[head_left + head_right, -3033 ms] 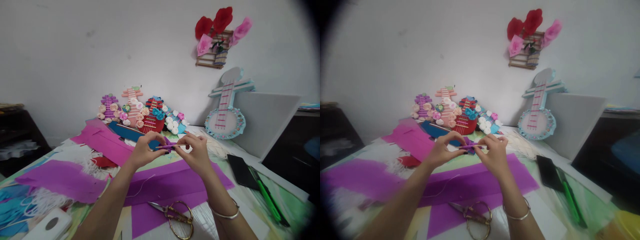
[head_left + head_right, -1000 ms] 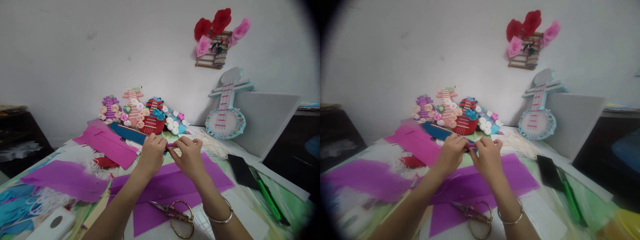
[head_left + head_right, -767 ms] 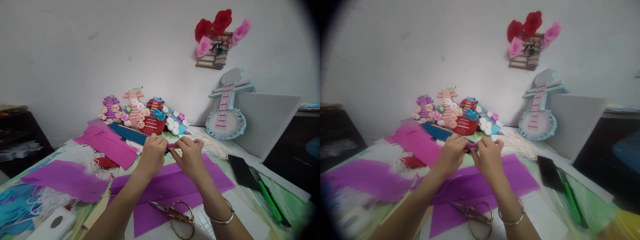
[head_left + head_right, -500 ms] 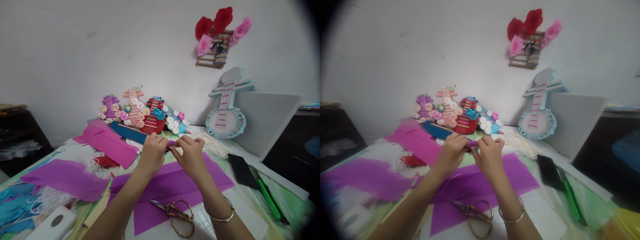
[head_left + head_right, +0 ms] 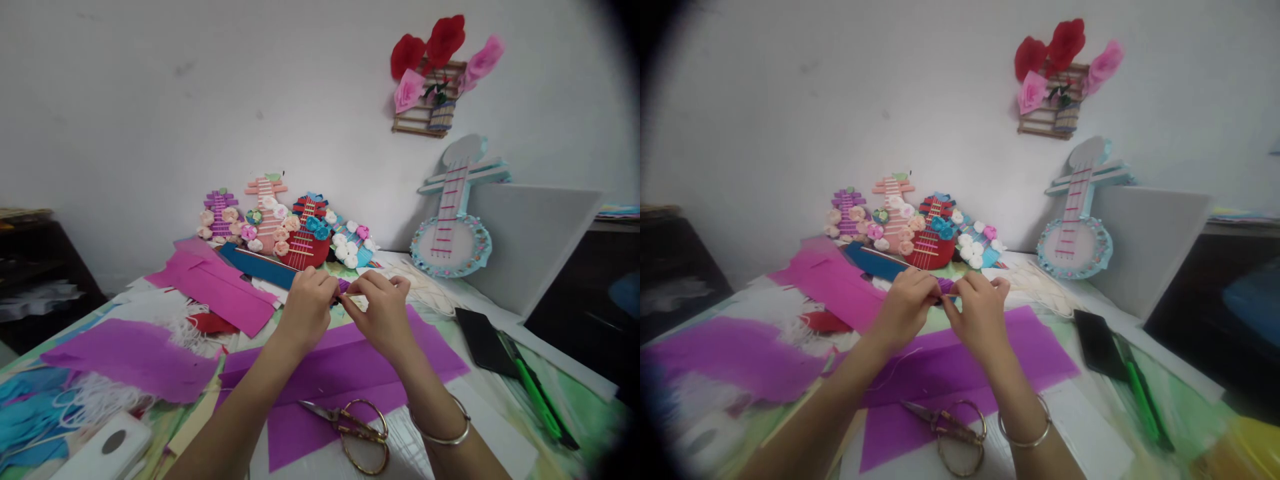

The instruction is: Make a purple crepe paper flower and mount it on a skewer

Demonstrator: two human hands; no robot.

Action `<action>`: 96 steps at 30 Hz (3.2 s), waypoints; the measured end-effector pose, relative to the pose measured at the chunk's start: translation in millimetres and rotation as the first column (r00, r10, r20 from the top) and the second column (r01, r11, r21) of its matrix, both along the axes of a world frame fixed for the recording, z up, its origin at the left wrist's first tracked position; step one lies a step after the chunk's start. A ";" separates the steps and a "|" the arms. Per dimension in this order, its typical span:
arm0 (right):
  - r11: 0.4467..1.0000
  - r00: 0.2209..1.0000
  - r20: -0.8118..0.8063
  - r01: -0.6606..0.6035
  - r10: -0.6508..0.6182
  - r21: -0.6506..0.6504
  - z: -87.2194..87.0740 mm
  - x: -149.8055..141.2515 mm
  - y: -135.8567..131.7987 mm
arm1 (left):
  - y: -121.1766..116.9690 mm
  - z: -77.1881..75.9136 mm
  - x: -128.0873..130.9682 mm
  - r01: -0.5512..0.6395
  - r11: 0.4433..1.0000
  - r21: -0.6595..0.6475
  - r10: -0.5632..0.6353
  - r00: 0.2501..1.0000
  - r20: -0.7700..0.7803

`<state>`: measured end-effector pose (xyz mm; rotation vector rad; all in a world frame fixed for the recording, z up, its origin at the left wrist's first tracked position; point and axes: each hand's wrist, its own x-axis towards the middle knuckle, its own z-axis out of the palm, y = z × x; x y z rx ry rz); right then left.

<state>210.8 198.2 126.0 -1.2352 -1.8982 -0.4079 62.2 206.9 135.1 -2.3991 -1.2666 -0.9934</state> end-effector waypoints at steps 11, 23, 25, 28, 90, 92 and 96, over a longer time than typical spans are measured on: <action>1.000 1.000 -0.005 0.000 0.000 0.007 0.3 -0.9 -0.4 | -0.1 0.4 0.1 -0.011 1.000 -0.024 0.011 1.000 -0.005; 1.000 0.997 -0.071 0.003 -0.004 -0.014 0.5 2.1 0.1 | 1.3 2.4 -2.5 0.127 0.992 0.024 -0.129 0.968 0.215; 1.000 0.995 -0.095 0.004 -0.006 -0.022 2.4 4.7 0.3 | 2.3 2.9 -3.2 0.155 0.986 0.066 -0.169 0.928 0.333; 0.999 0.989 -0.148 -0.014 0.009 -0.030 5.9 7.3 -0.2 | 5.4 1.5 -3.8 0.164 0.981 0.105 -0.195 0.852 0.486; 0.737 0.516 -0.800 -0.660 0.307 -0.143 13.5 19.4 2.3 | 14.5 -6.5 -8.1 0.856 0.431 -0.285 -0.166 0.386 0.908; 0.716 0.455 -0.831 -0.691 0.320 -0.102 12.4 18.6 2.8 | 14.7 -7.4 -8.4 0.880 0.410 -0.240 -0.147 0.323 0.935; 0.674 0.345 -0.863 -0.739 0.370 -0.007 13.6 14.9 0.6 | 14.5 -10.4 -6.8 0.923 0.347 -0.168 -0.151 0.232 0.961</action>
